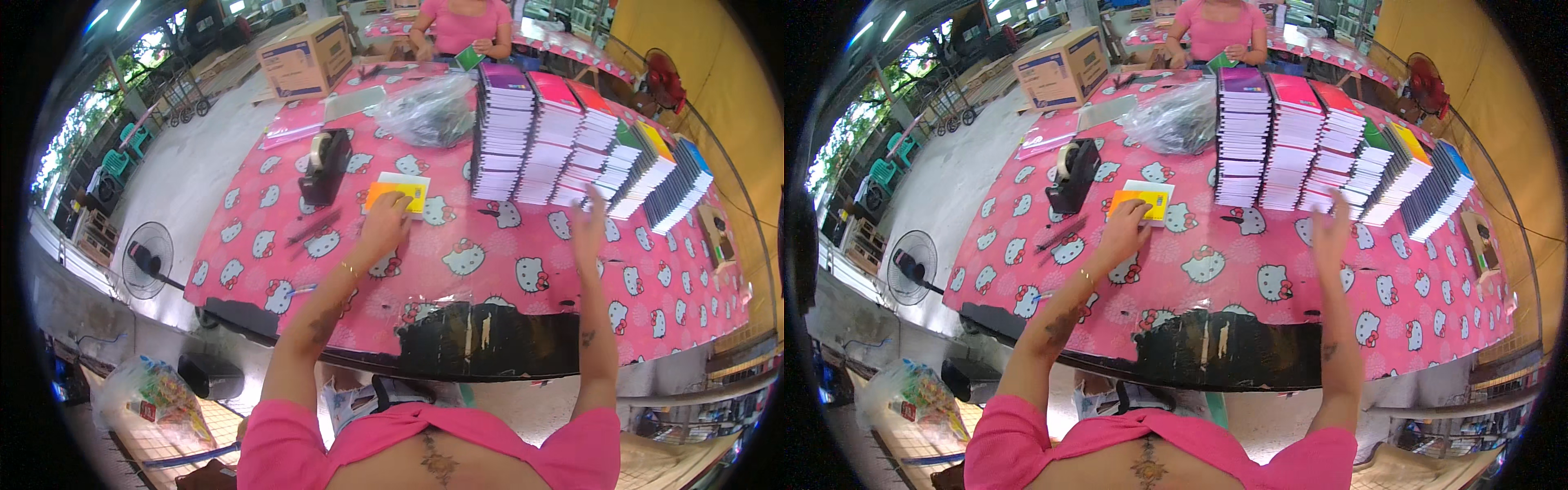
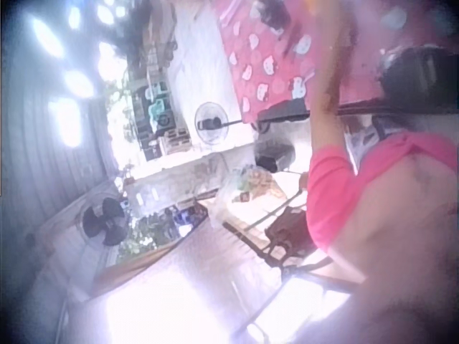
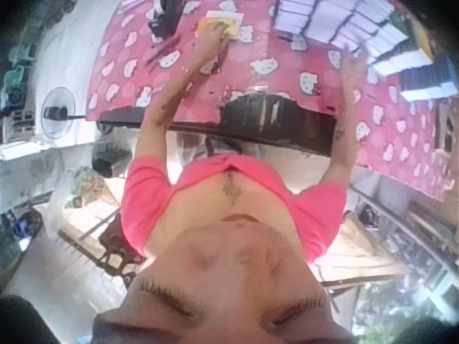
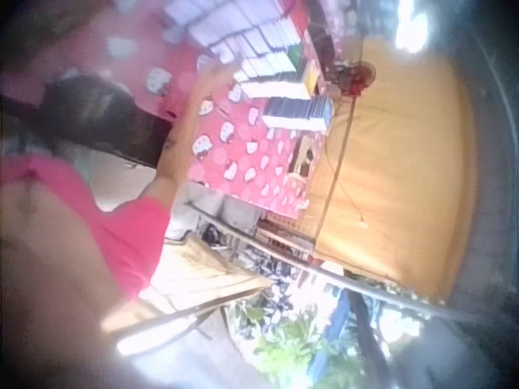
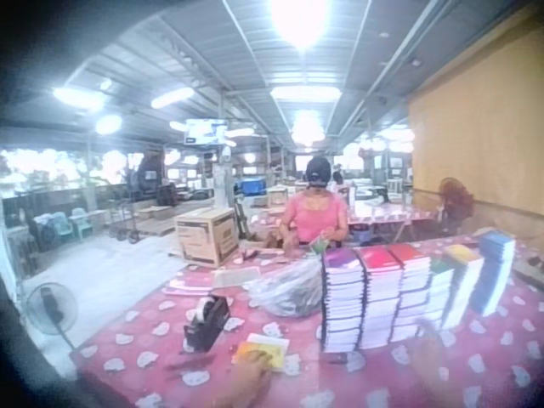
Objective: The person organizes and stacks small yellow and orange notebooks on a table, uses a tape dispenser, and places the items into stacks alongside other colored notebooks.
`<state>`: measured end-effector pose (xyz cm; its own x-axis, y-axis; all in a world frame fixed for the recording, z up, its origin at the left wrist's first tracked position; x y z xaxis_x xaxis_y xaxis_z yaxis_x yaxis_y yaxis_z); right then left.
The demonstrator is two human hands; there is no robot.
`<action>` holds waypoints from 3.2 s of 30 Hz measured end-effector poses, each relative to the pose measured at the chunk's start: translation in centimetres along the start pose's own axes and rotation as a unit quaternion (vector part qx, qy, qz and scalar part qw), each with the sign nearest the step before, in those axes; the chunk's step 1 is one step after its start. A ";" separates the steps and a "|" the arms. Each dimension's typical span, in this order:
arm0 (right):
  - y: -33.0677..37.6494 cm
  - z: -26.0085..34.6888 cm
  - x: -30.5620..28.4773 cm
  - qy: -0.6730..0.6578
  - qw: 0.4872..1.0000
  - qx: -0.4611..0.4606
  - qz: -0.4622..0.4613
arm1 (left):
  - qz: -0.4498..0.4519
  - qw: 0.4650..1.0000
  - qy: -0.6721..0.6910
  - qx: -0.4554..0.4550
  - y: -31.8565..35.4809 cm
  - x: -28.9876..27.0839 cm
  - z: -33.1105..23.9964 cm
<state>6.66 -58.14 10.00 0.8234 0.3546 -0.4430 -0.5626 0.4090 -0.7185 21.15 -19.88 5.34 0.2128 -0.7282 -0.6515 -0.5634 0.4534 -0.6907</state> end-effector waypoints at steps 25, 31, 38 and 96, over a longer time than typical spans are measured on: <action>22.5 14.8 10.5 -0.383 0.822 0.248 0.340 | -0.016 0.984 -0.122 -0.129 7.5 -10.3 9.8; 22.7 16.5 10.7 -0.375 0.828 0.226 0.352 | 0.074 0.974 -0.183 -0.108 8.2 -8.2 10.9; 23.2 17.8 11.9 -0.318 0.825 0.176 0.432 | 0.090 0.976 -0.182 -0.078 9.1 -8.7 9.9; 23.5 18.2 12.0 -0.363 0.812 0.178 0.420 | 0.119 0.956 0.199 -0.178 13.1 -10.6 -4.7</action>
<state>1.96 -28.91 -2.44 -0.0498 0.9841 -0.1706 -0.9957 -0.0623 -0.0687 7.78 -8.63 4.63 -0.2354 -0.7962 -0.5574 -0.8097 0.4778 -0.3406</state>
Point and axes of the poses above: each hand's wrist, its own y-axis away from the middle knuckle, its own x-axis out of the palm, z = x × y, the point moved 9 cm from there along -y, towards the middle knuckle, and after that the axes turned 6 degrees about y, right-handed, at the moved point
